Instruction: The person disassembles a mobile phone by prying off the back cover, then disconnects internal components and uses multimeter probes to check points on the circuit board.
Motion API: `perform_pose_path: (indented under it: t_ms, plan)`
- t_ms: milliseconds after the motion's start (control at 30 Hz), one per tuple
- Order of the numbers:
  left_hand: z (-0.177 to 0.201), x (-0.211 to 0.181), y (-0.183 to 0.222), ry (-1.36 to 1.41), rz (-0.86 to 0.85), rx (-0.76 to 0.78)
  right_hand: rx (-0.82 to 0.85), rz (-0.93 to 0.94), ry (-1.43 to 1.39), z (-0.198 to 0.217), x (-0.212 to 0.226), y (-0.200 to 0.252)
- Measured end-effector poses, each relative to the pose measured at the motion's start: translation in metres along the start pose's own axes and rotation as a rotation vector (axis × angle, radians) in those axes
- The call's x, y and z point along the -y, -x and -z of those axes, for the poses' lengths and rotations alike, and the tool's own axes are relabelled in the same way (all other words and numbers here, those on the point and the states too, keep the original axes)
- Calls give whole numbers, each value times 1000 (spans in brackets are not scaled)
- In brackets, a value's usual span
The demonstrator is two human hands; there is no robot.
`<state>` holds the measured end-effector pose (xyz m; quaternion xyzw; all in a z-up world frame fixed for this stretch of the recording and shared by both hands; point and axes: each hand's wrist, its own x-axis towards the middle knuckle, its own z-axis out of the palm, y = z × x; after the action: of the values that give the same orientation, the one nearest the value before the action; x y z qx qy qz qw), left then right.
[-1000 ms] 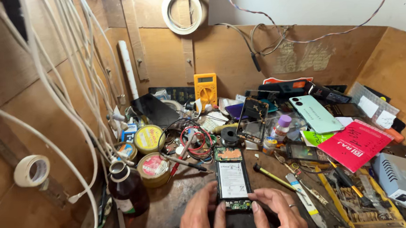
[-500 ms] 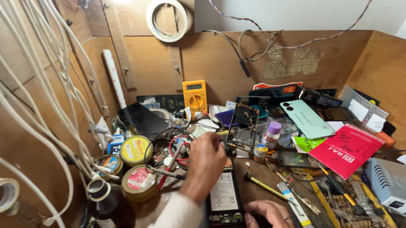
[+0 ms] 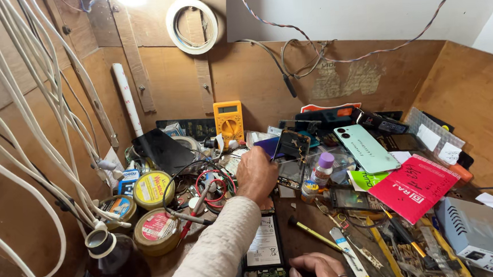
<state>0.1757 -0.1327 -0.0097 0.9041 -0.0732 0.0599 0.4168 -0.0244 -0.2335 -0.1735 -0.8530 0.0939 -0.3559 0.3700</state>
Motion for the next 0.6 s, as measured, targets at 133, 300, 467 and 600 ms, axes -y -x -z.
perform_pose_path:
  t_ms: [133, 300, 467, 600]
  plan:
    - [-3, -3, -5, -85, 37, 17, 39, -10, -15, -1, -8, 0]
    - [3, -3, -3, -28, 33, -7, 34, 47, 65, -8, -24, -2]
    - [21, 10, 7, 152, 20, -85, -7, 95, 83, -11, -26, 2]
    - [34, 18, 35, 455, 83, -113, -89, 145, 37, -12, -25, 2]
